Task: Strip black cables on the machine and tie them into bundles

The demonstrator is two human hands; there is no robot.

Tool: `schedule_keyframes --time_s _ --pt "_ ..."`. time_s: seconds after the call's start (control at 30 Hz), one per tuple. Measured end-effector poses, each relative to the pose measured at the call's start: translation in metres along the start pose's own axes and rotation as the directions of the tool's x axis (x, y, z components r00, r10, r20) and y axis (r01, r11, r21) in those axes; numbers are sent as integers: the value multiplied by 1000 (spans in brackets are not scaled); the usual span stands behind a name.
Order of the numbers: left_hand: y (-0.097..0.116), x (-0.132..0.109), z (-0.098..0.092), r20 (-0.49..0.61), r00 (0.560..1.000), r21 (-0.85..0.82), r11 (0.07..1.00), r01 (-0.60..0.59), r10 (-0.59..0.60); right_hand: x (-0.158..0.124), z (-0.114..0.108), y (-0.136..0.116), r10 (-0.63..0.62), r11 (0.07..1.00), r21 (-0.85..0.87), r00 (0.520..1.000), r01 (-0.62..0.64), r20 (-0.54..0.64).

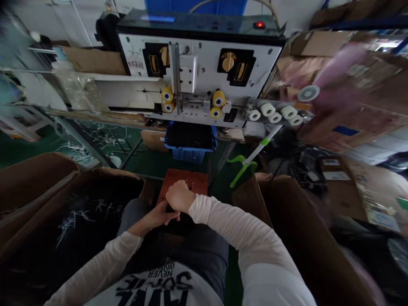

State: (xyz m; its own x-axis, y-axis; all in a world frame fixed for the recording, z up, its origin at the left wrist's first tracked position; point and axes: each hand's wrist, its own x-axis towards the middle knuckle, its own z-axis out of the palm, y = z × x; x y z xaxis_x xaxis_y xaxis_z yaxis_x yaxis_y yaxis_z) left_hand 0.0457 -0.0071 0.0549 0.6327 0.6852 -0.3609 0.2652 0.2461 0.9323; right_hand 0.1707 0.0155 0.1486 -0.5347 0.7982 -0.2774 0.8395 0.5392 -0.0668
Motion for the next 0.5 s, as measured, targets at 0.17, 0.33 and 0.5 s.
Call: schedule_keyframes --time_s 0.17,0.33,0.5 --pt "8 -11 -33 132 991 -181 983 -2 26 -30 -20 55 -59 961 208 867 184 -494" --pt "11 -13 -53 147 988 -310 951 5 43 -37 18 63 228 662 672 765 331 -602" --pt "11 -10 -57 100 995 -326 945 16 18 -25 52 35 482 213 812 665 543 -571"
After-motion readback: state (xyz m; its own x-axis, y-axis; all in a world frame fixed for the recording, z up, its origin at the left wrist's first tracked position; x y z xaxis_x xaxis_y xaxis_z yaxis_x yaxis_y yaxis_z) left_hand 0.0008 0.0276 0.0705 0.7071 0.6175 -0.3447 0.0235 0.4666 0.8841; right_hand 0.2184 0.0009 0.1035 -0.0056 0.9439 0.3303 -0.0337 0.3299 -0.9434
